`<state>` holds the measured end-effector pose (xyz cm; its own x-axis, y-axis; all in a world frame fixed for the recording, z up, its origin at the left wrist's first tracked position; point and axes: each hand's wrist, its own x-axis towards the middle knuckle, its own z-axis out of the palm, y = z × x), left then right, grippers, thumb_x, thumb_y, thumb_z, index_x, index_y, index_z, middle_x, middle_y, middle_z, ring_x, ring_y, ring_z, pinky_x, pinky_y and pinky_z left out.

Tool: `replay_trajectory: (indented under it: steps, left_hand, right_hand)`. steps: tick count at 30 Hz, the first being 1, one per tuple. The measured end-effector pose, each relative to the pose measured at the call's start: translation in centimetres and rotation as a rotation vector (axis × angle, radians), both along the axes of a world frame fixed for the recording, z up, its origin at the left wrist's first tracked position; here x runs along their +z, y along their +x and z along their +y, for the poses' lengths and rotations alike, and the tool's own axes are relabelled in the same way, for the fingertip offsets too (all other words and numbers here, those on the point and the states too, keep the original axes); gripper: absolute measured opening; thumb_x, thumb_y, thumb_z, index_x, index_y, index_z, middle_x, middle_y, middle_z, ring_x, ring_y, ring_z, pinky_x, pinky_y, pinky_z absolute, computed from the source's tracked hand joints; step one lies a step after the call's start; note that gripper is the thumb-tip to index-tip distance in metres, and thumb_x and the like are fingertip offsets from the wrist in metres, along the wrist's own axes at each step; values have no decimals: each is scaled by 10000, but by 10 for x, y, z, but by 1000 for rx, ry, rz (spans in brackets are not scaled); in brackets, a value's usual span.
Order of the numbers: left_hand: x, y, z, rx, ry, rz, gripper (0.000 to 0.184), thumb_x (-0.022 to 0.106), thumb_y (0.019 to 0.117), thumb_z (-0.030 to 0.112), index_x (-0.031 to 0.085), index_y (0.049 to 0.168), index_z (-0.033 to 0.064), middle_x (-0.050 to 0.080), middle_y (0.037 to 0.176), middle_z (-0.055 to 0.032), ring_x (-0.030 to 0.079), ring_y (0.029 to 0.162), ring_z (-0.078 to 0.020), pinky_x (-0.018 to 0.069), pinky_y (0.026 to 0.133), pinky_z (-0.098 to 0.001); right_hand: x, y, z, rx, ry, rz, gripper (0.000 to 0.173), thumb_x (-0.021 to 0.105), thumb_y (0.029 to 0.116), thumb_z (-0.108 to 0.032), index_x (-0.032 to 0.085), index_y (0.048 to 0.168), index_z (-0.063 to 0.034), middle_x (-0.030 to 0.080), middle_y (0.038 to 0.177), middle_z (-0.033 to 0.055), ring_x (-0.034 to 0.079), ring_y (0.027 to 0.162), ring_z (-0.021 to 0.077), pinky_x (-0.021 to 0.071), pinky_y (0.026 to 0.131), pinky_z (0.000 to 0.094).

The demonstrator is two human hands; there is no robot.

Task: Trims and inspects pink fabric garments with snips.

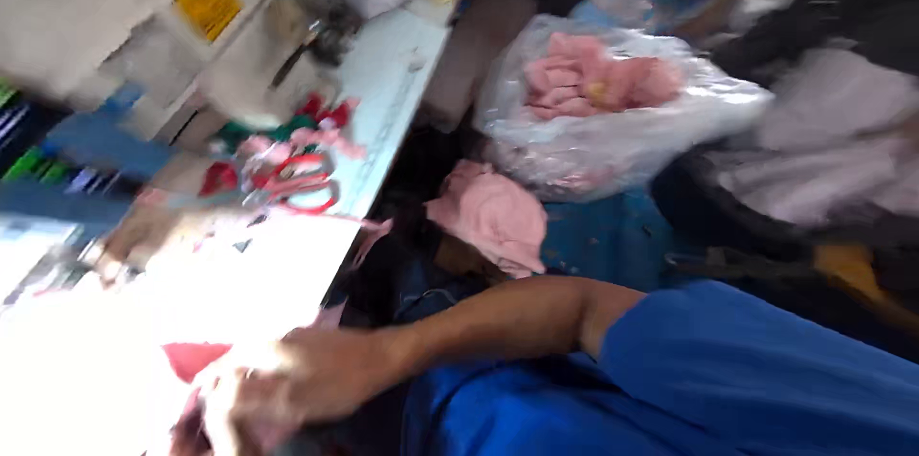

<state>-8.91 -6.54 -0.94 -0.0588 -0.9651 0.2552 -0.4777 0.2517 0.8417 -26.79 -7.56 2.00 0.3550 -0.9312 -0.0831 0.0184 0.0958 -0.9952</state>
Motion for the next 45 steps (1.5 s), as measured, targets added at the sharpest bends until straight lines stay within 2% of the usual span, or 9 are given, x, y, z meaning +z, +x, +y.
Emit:
replay_trajectory:
  steps: [2,4,6,8,18,28,32,36,45]
  left_hand:
    - [2,-9,-3,20,-39,-11,210,590,999,68,660,1031,-127,710,950,-29,656,897,47,549,848,-151]
    - [0,-8,-5,17,1,4,158,588,1014,106,681,1022,-21,697,895,42,653,822,46,564,775,-160]
    - [-3,-7,-6,22,81,11,149,573,1026,137,686,1032,39,694,887,40,663,807,3,579,743,-214]
    - [-3,-6,-4,35,134,-3,175,552,1026,149,696,1048,53,701,905,13,673,830,-32,584,755,-258]
    - [-6,-6,-3,42,132,-53,216,536,1059,225,698,1021,87,671,844,23,652,786,-43,556,710,-268]
    - [-6,-8,-2,44,102,-89,208,536,1054,204,690,978,87,644,800,33,629,753,-24,530,682,-235]
    - [-8,-6,-2,21,103,-46,202,538,1056,197,692,997,80,660,828,23,647,787,-41,549,709,-253]
    - [-10,-5,-2,6,114,24,180,537,1049,166,689,1031,71,677,881,24,661,827,-28,571,737,-235]
    - [-12,-8,-2,19,142,104,163,546,1047,152,686,1051,67,679,887,21,666,824,-41,575,739,-241]
  right_hand:
    - [1,-10,-4,69,99,-80,306,447,1080,-149,689,1090,38,649,886,50,587,796,53,496,748,246]
    - [-15,-13,-10,127,216,-115,312,418,1096,-225,672,1031,-56,512,710,-71,447,597,-35,397,563,141]
    - [-21,-14,-16,155,352,-139,334,383,1099,-291,648,991,-119,434,616,-87,367,488,-7,318,458,157]
    - [-21,-15,-20,154,437,-162,365,346,1102,-308,638,978,-128,412,584,-68,329,441,14,279,414,161]
    - [-19,-18,-23,139,451,-47,342,375,1105,-269,632,943,-112,432,584,-41,341,443,29,284,420,168]
    - [-23,-9,-24,92,373,-32,280,470,1088,-240,599,884,-98,460,594,-20,369,453,34,289,424,165]
    - [-33,-5,-20,77,413,-146,276,452,1081,-201,566,849,-106,424,585,-38,350,457,23,288,436,156]
    - [-34,-7,-21,127,524,-243,281,433,1091,-232,580,882,-116,387,559,-58,310,432,1,260,416,141]
    - [-35,-4,-20,85,526,-285,276,431,1090,-221,566,871,-122,384,554,-57,309,431,0,258,418,137]
